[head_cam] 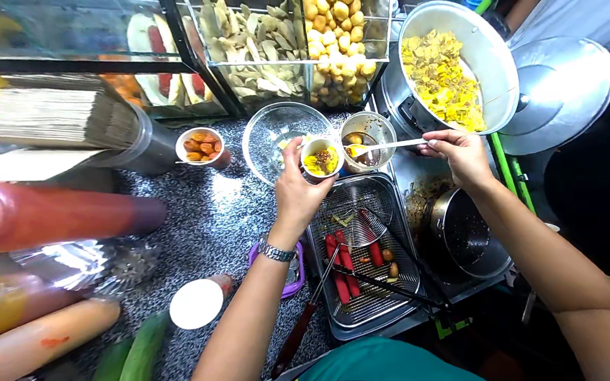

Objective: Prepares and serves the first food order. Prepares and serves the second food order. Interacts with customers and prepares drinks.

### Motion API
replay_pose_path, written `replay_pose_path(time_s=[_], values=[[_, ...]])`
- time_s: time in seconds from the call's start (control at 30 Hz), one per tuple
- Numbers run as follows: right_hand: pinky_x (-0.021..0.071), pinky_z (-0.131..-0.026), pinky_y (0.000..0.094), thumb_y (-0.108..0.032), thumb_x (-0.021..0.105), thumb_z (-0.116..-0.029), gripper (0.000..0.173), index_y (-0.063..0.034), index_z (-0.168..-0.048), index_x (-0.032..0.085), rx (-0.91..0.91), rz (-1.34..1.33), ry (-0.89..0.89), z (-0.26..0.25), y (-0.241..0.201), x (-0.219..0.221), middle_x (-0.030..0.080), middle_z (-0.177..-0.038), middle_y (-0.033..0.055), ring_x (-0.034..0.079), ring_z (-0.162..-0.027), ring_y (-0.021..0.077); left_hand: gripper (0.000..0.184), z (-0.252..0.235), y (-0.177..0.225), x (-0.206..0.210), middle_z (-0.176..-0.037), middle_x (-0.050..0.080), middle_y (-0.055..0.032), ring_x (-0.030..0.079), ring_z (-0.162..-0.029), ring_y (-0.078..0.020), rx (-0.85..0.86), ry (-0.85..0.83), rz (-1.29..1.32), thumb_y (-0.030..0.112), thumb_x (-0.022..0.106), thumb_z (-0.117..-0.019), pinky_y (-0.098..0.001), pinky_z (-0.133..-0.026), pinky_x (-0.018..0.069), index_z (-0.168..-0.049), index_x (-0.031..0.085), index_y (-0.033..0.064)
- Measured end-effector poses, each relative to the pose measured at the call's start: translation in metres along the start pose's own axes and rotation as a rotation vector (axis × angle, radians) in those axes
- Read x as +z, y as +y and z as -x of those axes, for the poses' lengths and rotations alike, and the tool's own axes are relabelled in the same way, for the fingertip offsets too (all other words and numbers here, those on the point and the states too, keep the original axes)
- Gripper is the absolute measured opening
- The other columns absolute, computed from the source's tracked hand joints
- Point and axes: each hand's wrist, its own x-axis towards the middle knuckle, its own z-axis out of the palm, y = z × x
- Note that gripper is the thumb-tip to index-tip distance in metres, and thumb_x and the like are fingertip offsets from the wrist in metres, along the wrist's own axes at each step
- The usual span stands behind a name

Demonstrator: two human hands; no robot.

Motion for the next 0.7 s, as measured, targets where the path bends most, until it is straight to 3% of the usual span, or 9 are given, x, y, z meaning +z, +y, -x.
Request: replay_pose_path(time_s=[0.13,0.23,0.33,0.4,0.47,0.53,0.6,0.7], values=[[0.0623,-0.083,0.0285,0.007,0.054,-0.0993,0.017,0.0057,-0.109,0.068,0.169,-0.182,0.091,0.0,0.002,-0.007,0.073,-0.099,0.0082,0.074,-0.084,0.0134,0.094,0.0,0.007,0.001,-0.129,0.066,-0.017,0.068,-0.111,-0.0342,0.031,-0.02,-0.013,0.007,0.089,-0.0751,-0.052,-0.089,0.0565,-0.151,0.034,0.0066],[0.0626,-0.084,0.0296,0.008,0.053,-0.099,0.018,0.004,-0.106,0.069,0.083,-0.235,0.073,0.015,-0.015,0.0,0.075,-0.096,0.006,0.075,-0.085,0.0135,0.094,0.0,0.009,0.002,-0.128,0.067,-0.0173,0.068,-0.11,-0.0353,0.034,-0.026,-0.019,0.008,0.088,-0.0753,-0.0528,-0.087,0.0571,-0.151,0.034,0.0064],[0.0623,-0.09,0.0321,0.006,0.054,-0.0972,0.02,0.0046,-0.109,0.07,-0.289,-0.047,-0.041,0.037,-0.025,0.013,0.074,-0.107,0.0058,0.074,-0.094,0.0134,0.093,-0.001,0.01,0.004,-0.129,0.066,-0.0173,0.068,-0.11,-0.0341,0.03,-0.028,-0.005,0.008,0.088,-0.0756,-0.0522,-0.089,0.0569,-0.151,0.034,0.0066],[0.0606,-0.092,0.0297,0.003,0.056,-0.0992,0.019,0.007,-0.111,0.07,-0.663,0.294,-0.103,0.055,-0.034,0.02,0.069,-0.116,0.0133,0.071,-0.103,0.0149,0.093,-0.002,0.014,0.004,-0.129,0.066,-0.0173,0.068,-0.111,-0.034,0.019,-0.03,0.007,0.007,0.088,-0.0753,-0.0523,-0.09,0.0565,-0.151,0.034,0.0068],[0.0592,-0.09,0.0294,0.003,0.058,-0.097,0.018,0.0059,-0.106,0.073,-1.01,0.538,-0.094,0.065,-0.041,0.026,0.071,-0.112,0.0191,0.071,-0.104,0.0203,0.093,-0.002,0.015,0.004,-0.128,0.066,-0.0167,0.068,-0.111,-0.0334,0.012,-0.031,0.015,0.005,0.087,-0.0743,-0.0518,-0.09,0.0565,-0.151,0.035,0.0071],[0.0587,-0.088,0.0279,0.003,0.058,-0.0969,0.018,0.0041,-0.106,0.073,-1.232,0.604,-0.118,0.069,-0.044,0.026,0.072,-0.11,0.0207,0.072,-0.103,0.0221,0.094,-0.003,0.015,0.004,-0.128,0.067,-0.0166,0.068,-0.11,-0.033,0.014,-0.027,0.022,0.006,0.088,-0.0736,-0.0511,-0.089,0.0567,-0.151,0.035,0.0073],[0.0584,-0.091,0.0278,0.003,0.058,-0.097,0.018,0.0044,-0.107,0.073,-1.292,0.607,-0.107,0.071,-0.05,0.02,0.072,-0.111,0.021,0.072,-0.106,0.0221,0.094,-0.005,0.015,0.003,-0.128,0.066,-0.0168,0.068,-0.11,-0.0323,0.016,-0.02,0.035,0.008,0.089,-0.0742,-0.05,-0.09,0.0562,-0.151,0.034,0.0065],[0.0583,-0.092,0.0285,0.004,0.056,-0.0988,0.018,0.0065,-0.105,0.073,-1.171,0.668,0.048,0.064,-0.057,0.008,0.072,-0.11,0.0204,0.071,-0.105,0.0215,0.092,-0.008,0.016,-0.001,-0.129,0.066,-0.017,0.068,-0.114,-0.0305,0.021,-0.003,0.043,0.01,0.088,-0.0762,-0.0488,-0.094,0.0557,-0.151,0.035,0.0063]])
